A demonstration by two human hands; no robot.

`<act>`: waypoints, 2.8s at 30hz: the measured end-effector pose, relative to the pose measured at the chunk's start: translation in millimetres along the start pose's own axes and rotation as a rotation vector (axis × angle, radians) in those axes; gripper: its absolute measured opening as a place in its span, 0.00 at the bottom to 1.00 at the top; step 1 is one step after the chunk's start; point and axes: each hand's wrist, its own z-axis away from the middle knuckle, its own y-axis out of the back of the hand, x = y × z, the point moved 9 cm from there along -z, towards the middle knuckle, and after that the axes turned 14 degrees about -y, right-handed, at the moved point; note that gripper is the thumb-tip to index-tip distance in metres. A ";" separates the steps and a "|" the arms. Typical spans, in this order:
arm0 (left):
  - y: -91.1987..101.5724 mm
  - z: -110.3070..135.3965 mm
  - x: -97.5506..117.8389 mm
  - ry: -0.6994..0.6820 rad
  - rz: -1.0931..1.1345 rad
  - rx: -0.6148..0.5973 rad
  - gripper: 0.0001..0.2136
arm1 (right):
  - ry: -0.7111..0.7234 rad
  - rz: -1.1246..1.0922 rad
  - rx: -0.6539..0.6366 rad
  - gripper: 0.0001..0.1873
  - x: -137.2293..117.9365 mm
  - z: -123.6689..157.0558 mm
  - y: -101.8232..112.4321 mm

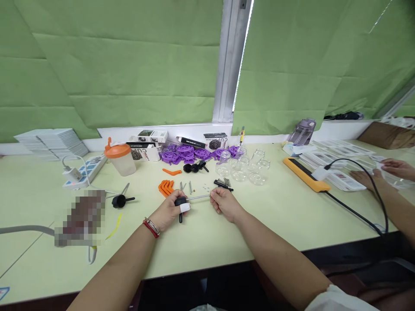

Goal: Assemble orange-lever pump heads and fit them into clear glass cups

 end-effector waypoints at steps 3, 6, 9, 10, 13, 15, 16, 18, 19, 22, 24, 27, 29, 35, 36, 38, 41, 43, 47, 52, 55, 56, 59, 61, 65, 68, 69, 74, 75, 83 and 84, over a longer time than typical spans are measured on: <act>-0.2 -0.8 6.1 -0.046 -0.118 -0.013 0.12 | 0.020 0.008 0.006 0.16 -3.4 1.3 -0.3; 2.2 -2.4 12.6 -0.107 -0.230 -0.013 0.11 | 0.006 -0.011 0.009 0.16 -3.9 0.9 -0.5; 6.5 -3.8 13.9 -0.123 -0.267 0.015 0.12 | -0.015 0.006 0.002 0.16 -1.6 -1.3 -1.9; 7.5 -4.1 13.0 -0.112 -0.261 0.021 0.13 | -0.011 0.027 0.001 0.17 -0.9 -2.4 -2.2; 9.2 -4.4 11.4 -0.084 -0.245 0.032 0.14 | 0.052 0.111 0.021 0.18 -0.9 -5.7 -0.8; 9.5 -4.6 11.9 -0.083 -0.245 0.031 0.14 | 0.098 0.170 0.048 0.20 -1.1 -7.7 1.3; 9.4 -4.7 12.4 -0.087 -0.245 0.029 0.14 | 0.109 0.195 0.059 0.21 -0.6 -8.6 2.3; 9.4 -5.0 13.2 -0.095 -0.249 0.025 0.14 | 0.115 0.233 0.069 0.22 0.5 -10.0 3.1; 9.5 -5.1 13.4 -0.100 -0.251 0.024 0.13 | 0.115 0.245 0.070 0.22 0.8 -10.5 3.2; 9.9 -5.2 12.8 -0.099 -0.261 0.016 0.13 | 0.118 0.267 0.068 0.23 1.0 -11.1 3.0; 9.9 -5.1 12.7 -0.097 -0.267 0.010 0.12 | 0.123 0.280 0.067 0.23 1.1 -11.3 3.0; 10.5 -4.8 13.2 -0.098 -0.260 0.013 0.12 | 0.136 0.293 0.059 0.23 0.7 -11.3 2.2; 10.7 -4.5 13.4 -0.097 -0.251 0.018 0.13 | 0.140 0.290 0.058 0.24 -0.1 -10.8 1.7; 11.0 -4.7 13.7 -0.103 -0.278 0.020 0.12 | 0.035 0.093 0.023 0.18 3.0 -8.7 -0.7; 11.0 -4.8 13.2 -0.098 -0.284 0.019 0.12 | 0.012 0.065 0.011 0.17 4.0 -8.0 -1.5; 11.0 -5.1 12.4 -0.089 -0.293 0.017 0.12 | -0.006 0.040 0.004 0.15 3.5 -6.3 -1.7; 10.6 -5.6 12.3 -0.088 -0.281 0.015 0.12 | -0.001 0.021 0.025 0.13 0.3 -4.1 2.3; 10.6 -5.7 12.4 -0.085 -0.266 0.017 0.12 | 0.008 -0.011 0.031 0.13 -1.6 -3.7 4.9; 11.2 -5.4 12.7 -0.077 -0.270 0.016 0.12 | 0.025 -0.065 0.018 0.14 -2.2 -5.9 6.9; 10.0 -5.7 14.6 -0.096 -0.274 0.005 0.11 | 0.042 -0.132 0.015 0.16 -1.3 -8.9 8.9; 10.7 -5.5 12.3 -0.083 -0.277 0.005 0.12 | 0.025 -0.130 0.012 0.16 -1.1 -8.8 8.7; 10.8 -5.5 11.5 -0.081 -0.285 0.000 0.12 | 0.018 -0.124 0.009 0.16 -1.3 -8.4 8.4; 10.2 -5.8 10.9 -0.091 -0.308 -0.027 0.12 | 0.006 -0.102 0.005 0.16 -2.1 -6.8 8.3; 9.7 -6.2 11.4 -0.100 -0.320 -0.043 0.12 | 0.003 -0.088 0.002 0.14 -2.1 -6.0 8.5; 9.5 -6.6 11.9 -0.106 -0.344 -0.051 0.11 | 0.004 -0.058 -0.003 0.13 -1.2 -5.6 7.9; 8.9 -6.8 11.1 -0.107 -0.347 -0.055 0.12 | -0.012 -0.031 0.008 0.13 0.0 -5.5 7.4; 8.6 -6.9 10.8 -0.108 -0.345 -0.057 0.12 | -0.023 -0.019 0.013 0.13 0.6 -5.5 7.0; 8.2 -6.6 9.0 -0.102 -0.326 -0.061 0.12 | -0.049 0.050 0.014 0.13 0.8 -4.7 2.4; 8.6 -6.4 8.7 -0.099 -0.324 -0.059 0.12 | -0.045 0.065 0.007 0.14 0.2 -4.2 0.9; 9.0 -6.1 9.8 -0.126 -0.349 -0.074 0.11 | 0.006 0.102 0.005 0.11 -2.2 -2.4 -3.1; 9.1 -6.0 10.0 -0.127 -0.361 -0.074 0.11 | 0.017 0.107 0.011 0.11 -1.6 -3.4 -2.3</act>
